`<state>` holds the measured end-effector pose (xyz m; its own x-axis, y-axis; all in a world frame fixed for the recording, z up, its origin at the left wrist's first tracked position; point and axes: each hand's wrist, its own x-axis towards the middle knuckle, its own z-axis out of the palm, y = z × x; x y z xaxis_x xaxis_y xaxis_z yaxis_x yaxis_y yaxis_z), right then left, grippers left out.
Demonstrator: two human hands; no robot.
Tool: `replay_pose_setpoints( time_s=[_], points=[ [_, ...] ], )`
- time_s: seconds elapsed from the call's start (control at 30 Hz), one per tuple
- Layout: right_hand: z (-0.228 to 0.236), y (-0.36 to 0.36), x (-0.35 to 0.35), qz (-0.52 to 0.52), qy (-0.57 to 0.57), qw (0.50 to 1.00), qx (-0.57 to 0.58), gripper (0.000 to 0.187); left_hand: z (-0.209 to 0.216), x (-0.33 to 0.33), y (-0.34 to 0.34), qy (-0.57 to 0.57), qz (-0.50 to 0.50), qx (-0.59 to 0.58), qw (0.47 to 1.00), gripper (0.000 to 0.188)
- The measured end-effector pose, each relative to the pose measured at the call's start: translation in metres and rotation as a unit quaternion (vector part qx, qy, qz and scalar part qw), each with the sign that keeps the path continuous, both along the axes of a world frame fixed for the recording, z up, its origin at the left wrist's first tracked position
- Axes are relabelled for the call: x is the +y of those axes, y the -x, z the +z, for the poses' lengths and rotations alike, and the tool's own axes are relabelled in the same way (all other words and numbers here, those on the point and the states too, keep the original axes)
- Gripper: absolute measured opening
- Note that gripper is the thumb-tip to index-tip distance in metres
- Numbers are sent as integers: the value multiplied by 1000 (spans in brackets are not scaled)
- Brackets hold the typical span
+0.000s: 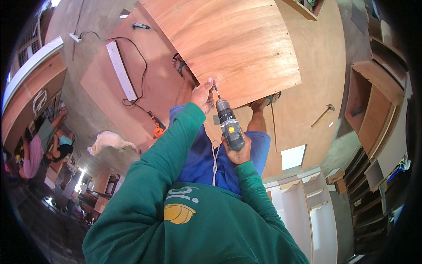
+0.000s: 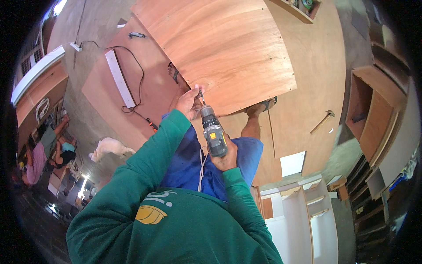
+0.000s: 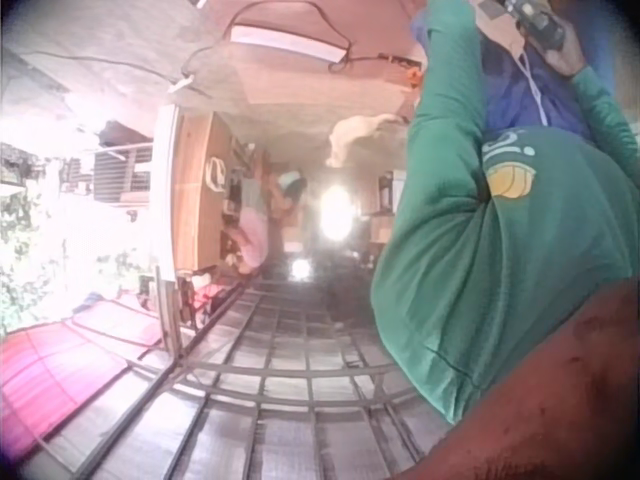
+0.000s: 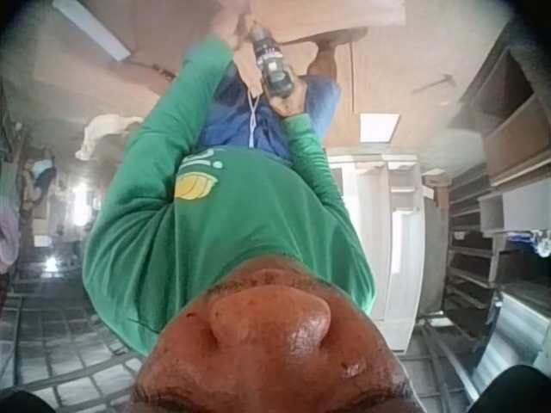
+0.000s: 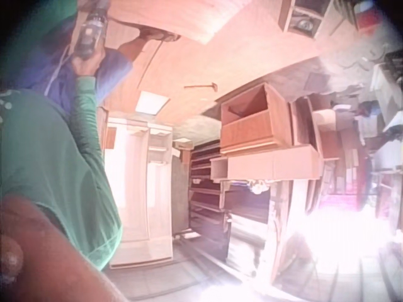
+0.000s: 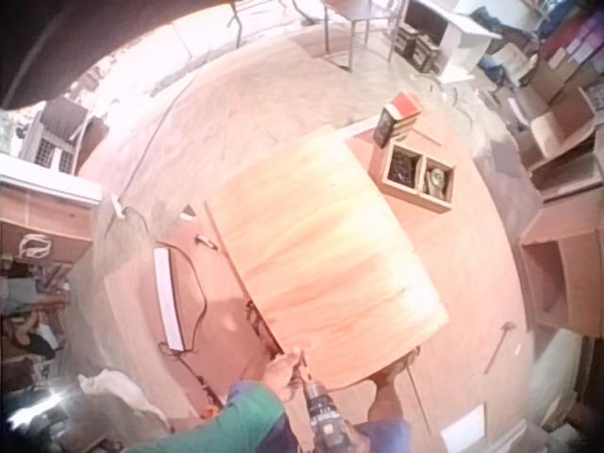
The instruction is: The person assembles a wooden structure by positioning a large plywood panel onto a frame and securing it with screws. They use a nail gun and a cordless drill to fasten the panel to the frame, working while seated on the floor.
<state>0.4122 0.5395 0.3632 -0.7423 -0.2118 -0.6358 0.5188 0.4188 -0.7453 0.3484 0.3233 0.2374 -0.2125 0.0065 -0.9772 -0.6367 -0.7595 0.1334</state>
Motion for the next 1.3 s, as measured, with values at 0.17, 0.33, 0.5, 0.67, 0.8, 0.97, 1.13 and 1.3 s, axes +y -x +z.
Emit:
replay_pose_setpoints(
  time_s=[0.17,0.33,0.5,0.67,0.8,0.97,1.13,1.3],
  points=[
    [-3,3,-5,7,-4,1000,5,42,1,-5,2,15,-13,-4,1000,30],
    [1,6,-13,-5,-10,1000,1,33,1,-8,1,83,-98,14,992,27],
    [1,15,-16,86,-37,995,16,49,-21,-15,-5,95,-206,0,974,27],
    [-5,10,-23,85,-78,993,7,42,-74,15,-29,69,-156,-23,985,28],
    [-26,9,-30,52,-107,993,-21,40,-128,41,-46,1,-121,-99,988,29],
    [-59,17,-37,57,-132,989,-35,39,-171,56,-43,63,-40,-111,991,25],
    [-88,23,-40,104,-171,979,-40,40,-194,48,-49,66,-75,-81,992,20],
    [-101,22,-41,99,-180,976,-66,41,-219,50,-58,40,-44,-76,995,17]
  ],
)
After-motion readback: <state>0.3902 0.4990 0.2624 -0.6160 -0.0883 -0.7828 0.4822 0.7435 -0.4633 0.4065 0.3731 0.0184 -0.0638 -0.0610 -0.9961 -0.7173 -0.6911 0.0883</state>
